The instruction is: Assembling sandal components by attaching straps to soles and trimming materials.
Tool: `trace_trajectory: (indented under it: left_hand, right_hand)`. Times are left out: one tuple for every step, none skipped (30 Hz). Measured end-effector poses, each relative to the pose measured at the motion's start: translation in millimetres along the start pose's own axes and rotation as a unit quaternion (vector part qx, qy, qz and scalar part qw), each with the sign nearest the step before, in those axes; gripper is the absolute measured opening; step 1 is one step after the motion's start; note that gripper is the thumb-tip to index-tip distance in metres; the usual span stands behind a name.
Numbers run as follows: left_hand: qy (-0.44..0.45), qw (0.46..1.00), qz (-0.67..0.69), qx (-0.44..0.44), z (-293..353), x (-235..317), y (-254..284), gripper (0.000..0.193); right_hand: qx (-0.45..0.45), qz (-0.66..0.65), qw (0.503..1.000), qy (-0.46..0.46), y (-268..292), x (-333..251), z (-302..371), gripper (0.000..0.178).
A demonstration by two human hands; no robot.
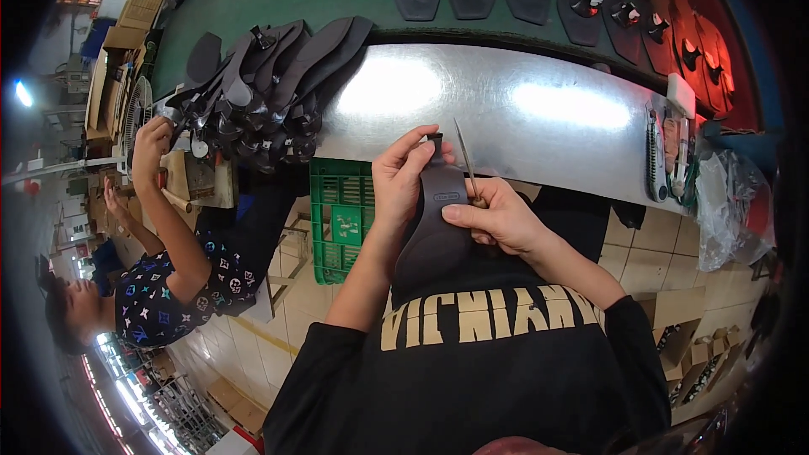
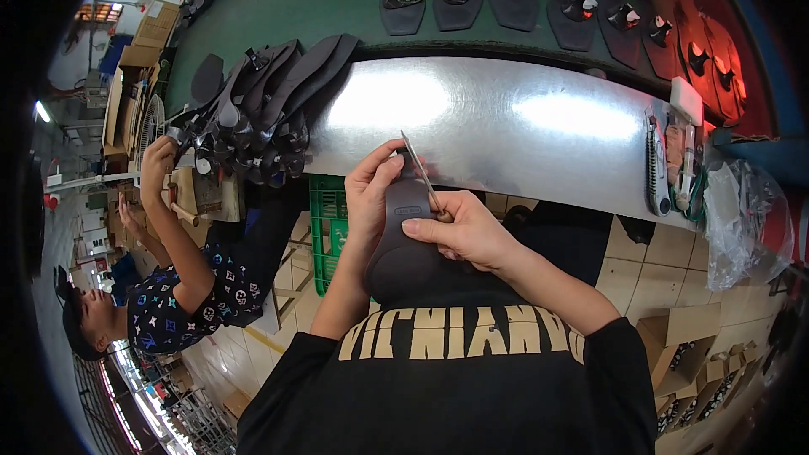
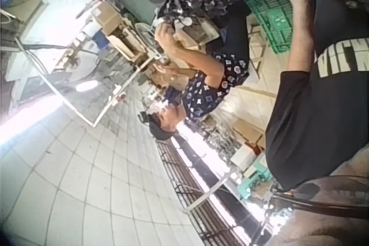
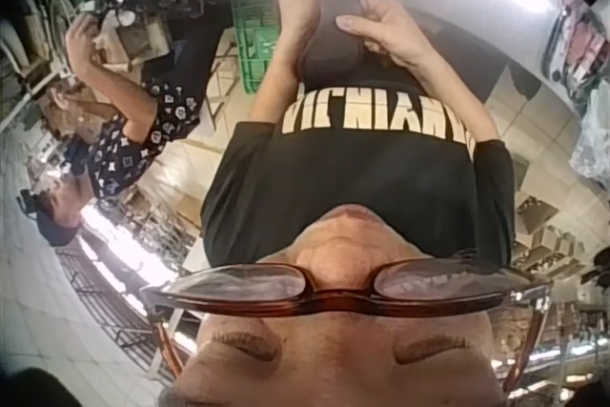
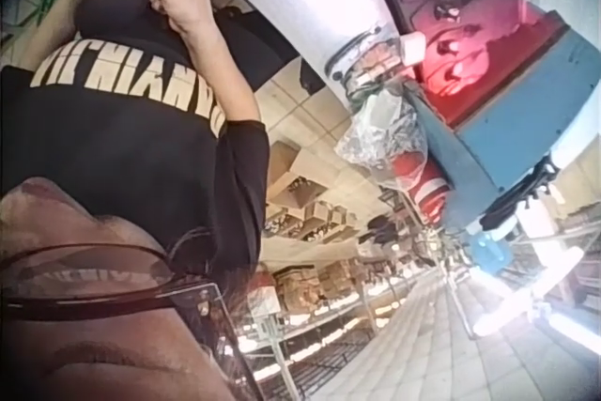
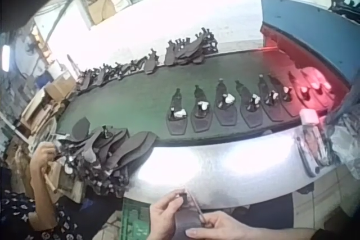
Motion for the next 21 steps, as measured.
trace_trajectory:
  left_hand:
    - [0.0,1.0,0.0,0.0,1,0,1,0.027]
    - [0.006,1.0,-0.011,0.006,1,-1,3,0.025]
    - [0.011,1.0,-0.022,0.012,1,-2,5,0.023]
    - [0.011,1.0,-0.022,0.012,1,-1,5,0.023]
    - [0.021,1.0,-0.021,0.011,1,-3,6,0.023]
    - [0.032,0.999,-0.019,0.01,1,-4,6,0.024]
    - [0.033,0.999,-0.02,0.009,1,-4,4,0.024]
    - [0.027,0.999,-0.016,0.007,1,-4,1,0.024]
    - [0.021,1.0,-0.012,0.004,1,-4,-3,0.024]
    - [0.025,1.0,-0.012,0.0,1,-7,-7,0.024]
    - [0.027,1.0,-0.007,0.004,4,-9,-10,0.029]
    - [0.03,1.0,-0.002,0.007,6,-9,-13,0.035]
    - [0.035,0.999,-0.001,0.003,9,-8,-19,0.035]
    - [0.044,0.999,-0.03,0.002,12,-6,-24,0.044]
    - [0.052,0.997,-0.06,0.0,15,-6,-29,0.053]
    - [0.057,0.997,-0.059,-0.005,18,-6,-33,0.053]
    - [0.08,0.994,-0.073,-0.027,21,-11,-40,0.059]
    - [0.101,0.99,-0.088,-0.048,24,-16,-47,0.064]
    - [0.105,0.989,-0.088,-0.053,26,-19,-50,0.064]
    - [0.134,0.987,-0.084,-0.036,29,-25,-48,0.069]
    - [0.162,0.983,-0.08,-0.019,33,-32,-45,0.074]
  right_hand:
    - [0.0,0.008,1.0,0.005,-1,-1,0,0.015]
    - [0.001,0.007,1.0,0.005,-1,0,0,0.015]
    - [-0.008,0.039,0.999,0.011,-2,-2,1,0.016]
    - [-0.018,0.071,0.997,0.017,-4,-3,1,0.016]
    - [-0.017,0.07,0.997,0.017,-5,-3,1,0.016]
    - [-0.008,0.114,0.992,0.055,-7,-12,3,0.016]
    - [0.002,0.157,0.983,0.093,-9,-22,6,0.017]
    - [0.006,0.155,0.983,0.094,-5,-26,10,0.017]
    - [0.051,0.256,0.956,0.131,6,-40,19,0.018]
    - [0.096,0.355,0.915,0.166,15,-52,28,0.019]
    - [0.11,0.347,0.909,0.202,20,-56,34,0.018]
    - [0.122,0.322,0.92,0.189,26,-56,39,0.018]
    - [0.139,0.369,0.895,0.21,31,-59,43,0.021]
    - [0.155,0.417,0.866,0.228,35,-65,46,0.028]
    - [0.163,0.416,0.866,0.225,37,-67,50,0.028]
    - [0.15,0.34,0.911,0.179,42,-60,49,0.036]
    - [0.137,0.26,0.947,0.132,44,-54,49,0.047]
    - [0.144,0.259,0.946,0.131,44,-56,51,0.047]
    - [0.104,0.233,0.963,0.09,37,-48,48,0.053]
    - [0.06,0.204,0.976,0.05,30,-38,46,0.059]
    - [0.048,0.187,0.98,0.047,28,-36,45,0.056]
Point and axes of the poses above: each hand's wrist, its own z-axis away from the middle knuckle, its own y-axis out of the back of the hand, x = y × z, the point moved 10 cm from there along -z, towards the middle knuckle, and after that the axes turned 2 degrees about -x, right-handed, at the moved point
